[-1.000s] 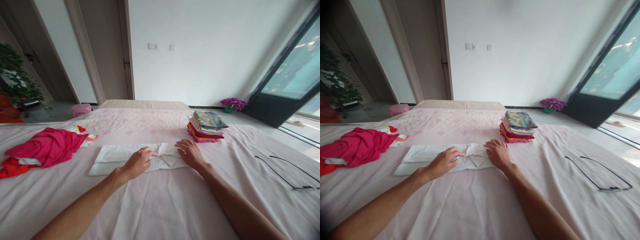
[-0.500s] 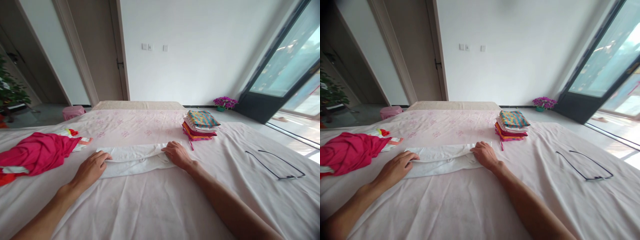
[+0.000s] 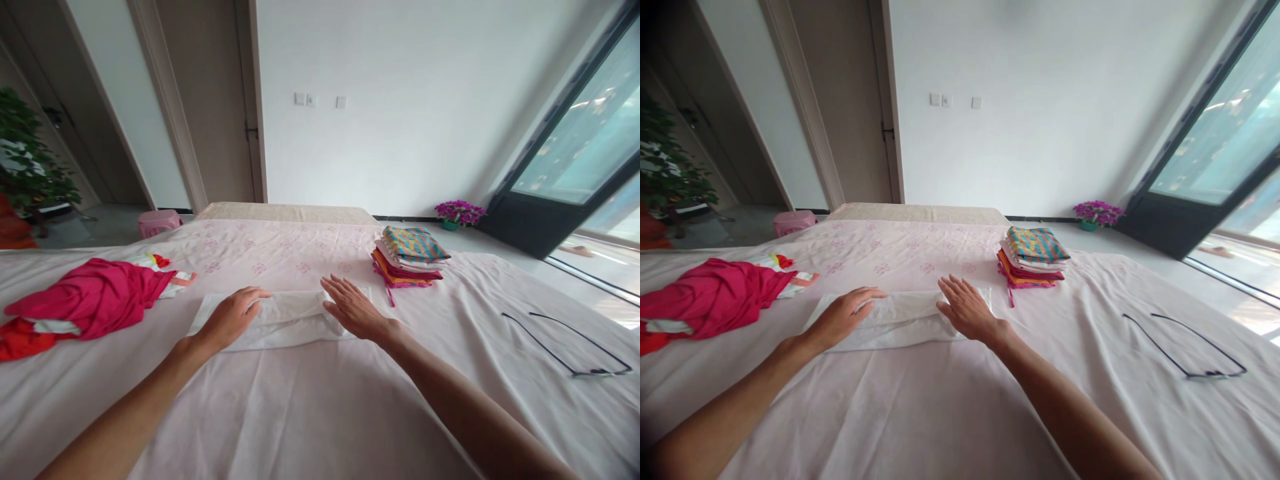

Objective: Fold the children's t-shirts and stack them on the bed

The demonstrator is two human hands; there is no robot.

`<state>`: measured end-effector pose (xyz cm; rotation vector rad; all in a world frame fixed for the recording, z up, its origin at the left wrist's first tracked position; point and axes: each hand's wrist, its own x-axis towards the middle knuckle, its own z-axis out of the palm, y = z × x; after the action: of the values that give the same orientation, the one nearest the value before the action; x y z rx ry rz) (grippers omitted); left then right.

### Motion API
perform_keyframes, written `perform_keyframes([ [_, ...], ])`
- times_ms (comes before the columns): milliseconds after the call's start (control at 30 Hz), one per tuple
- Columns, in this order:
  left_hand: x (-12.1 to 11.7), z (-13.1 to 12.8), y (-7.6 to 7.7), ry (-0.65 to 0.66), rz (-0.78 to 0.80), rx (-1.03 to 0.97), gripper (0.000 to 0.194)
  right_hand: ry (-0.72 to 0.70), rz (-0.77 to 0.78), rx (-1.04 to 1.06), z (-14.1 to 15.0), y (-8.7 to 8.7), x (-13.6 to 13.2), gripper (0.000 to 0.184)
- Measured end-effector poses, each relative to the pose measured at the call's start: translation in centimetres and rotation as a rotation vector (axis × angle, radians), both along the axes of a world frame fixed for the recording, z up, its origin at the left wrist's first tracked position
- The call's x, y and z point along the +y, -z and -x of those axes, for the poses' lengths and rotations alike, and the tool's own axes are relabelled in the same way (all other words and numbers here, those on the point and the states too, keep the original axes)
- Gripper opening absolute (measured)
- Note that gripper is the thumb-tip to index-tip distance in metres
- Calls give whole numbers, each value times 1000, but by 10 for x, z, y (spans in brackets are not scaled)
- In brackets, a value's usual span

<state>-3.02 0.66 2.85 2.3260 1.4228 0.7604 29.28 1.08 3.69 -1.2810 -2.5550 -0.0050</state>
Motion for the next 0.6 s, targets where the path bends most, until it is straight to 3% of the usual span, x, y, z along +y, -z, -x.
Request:
perform_keyframes([
  [167,4,-31,22,174,-86,277,49,-72,86,-150,19,26,1,66],
  [367,-4,-20,43,214,-104,435,57,-93,66,-146,11,44,1,65],
  [600,-20,20,50,-40,-107,462,57,82,65,-185,-14,49,3,70],
])
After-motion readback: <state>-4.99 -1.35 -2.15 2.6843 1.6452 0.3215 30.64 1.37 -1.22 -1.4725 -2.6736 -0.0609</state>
